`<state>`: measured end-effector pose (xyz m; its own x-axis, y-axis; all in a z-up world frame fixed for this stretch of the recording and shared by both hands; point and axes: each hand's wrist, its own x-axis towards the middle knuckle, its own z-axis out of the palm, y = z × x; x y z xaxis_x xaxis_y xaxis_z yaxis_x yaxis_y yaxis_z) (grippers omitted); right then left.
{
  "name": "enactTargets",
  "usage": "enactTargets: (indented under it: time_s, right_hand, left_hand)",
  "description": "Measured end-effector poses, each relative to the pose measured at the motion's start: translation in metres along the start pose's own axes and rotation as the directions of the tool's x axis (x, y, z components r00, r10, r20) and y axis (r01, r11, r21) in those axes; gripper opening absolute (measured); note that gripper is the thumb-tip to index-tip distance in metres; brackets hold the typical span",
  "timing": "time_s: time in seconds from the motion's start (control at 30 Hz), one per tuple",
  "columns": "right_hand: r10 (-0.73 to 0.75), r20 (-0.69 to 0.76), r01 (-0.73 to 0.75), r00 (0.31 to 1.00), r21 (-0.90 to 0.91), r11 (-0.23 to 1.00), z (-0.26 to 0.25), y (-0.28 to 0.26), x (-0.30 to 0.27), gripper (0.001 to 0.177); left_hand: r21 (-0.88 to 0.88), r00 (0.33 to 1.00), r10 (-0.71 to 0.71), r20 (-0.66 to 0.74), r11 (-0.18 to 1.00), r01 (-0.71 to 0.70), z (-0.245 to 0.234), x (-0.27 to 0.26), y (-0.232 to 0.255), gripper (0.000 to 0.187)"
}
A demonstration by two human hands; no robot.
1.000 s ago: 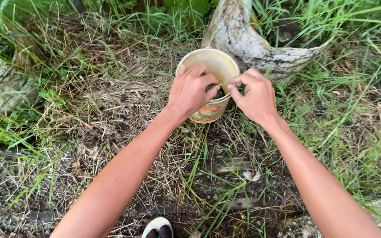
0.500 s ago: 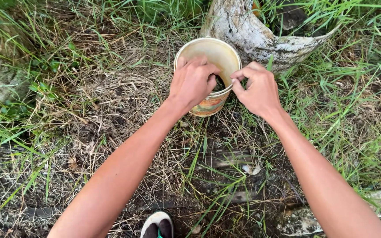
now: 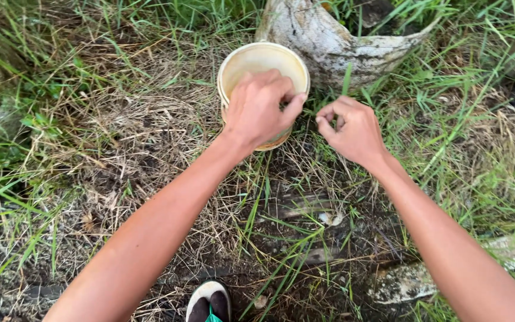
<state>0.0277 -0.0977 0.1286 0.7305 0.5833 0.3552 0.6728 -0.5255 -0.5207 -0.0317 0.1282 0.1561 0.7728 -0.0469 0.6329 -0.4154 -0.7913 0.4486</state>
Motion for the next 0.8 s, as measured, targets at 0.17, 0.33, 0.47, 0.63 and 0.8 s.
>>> enactTargets:
  time_s: [0.17, 0.33, 0.47, 0.63, 0.8]
  right_hand:
    - [0.060, 0.015, -0.060, 0.998, -0.046, 0.997, -0.014, 0.016, -0.026, 0.009]
    - [0.049, 0.019, -0.046, 0.999, -0.137, 0.989, -0.029, 0.040, -0.052, 0.010]
    - [0.144, 0.086, -0.117, 0.986, -0.256, 0.959, -0.037, 0.058, -0.065, 0.010]
    - [0.296, 0.154, -0.229, 0.943, -0.345, 0.910, -0.037, 0.072, -0.072, 0.010]
    - [0.324, 0.290, -0.226, 0.900, -0.323, 0.919, -0.021, 0.085, -0.083, 0.016]
  left_hand:
    - [-0.039, 0.985, -0.016, 0.173, 0.999, 0.024, 0.019, -0.001, 0.032, 0.027]
    - [-0.081, 0.963, 0.103, 0.250, 0.993, -0.085, 0.054, -0.017, 0.041, 0.017]
    - [-0.015, 0.898, 0.010, 0.440, 1.000, -0.003, 0.079, -0.025, 0.036, 0.013]
    - [0.217, 0.631, -0.235, 0.739, 0.970, 0.106, 0.088, -0.021, 0.038, 0.022]
    - [0.252, 0.563, -0.271, 0.781, 0.961, 0.113, 0.107, -0.029, 0.037, 0.028]
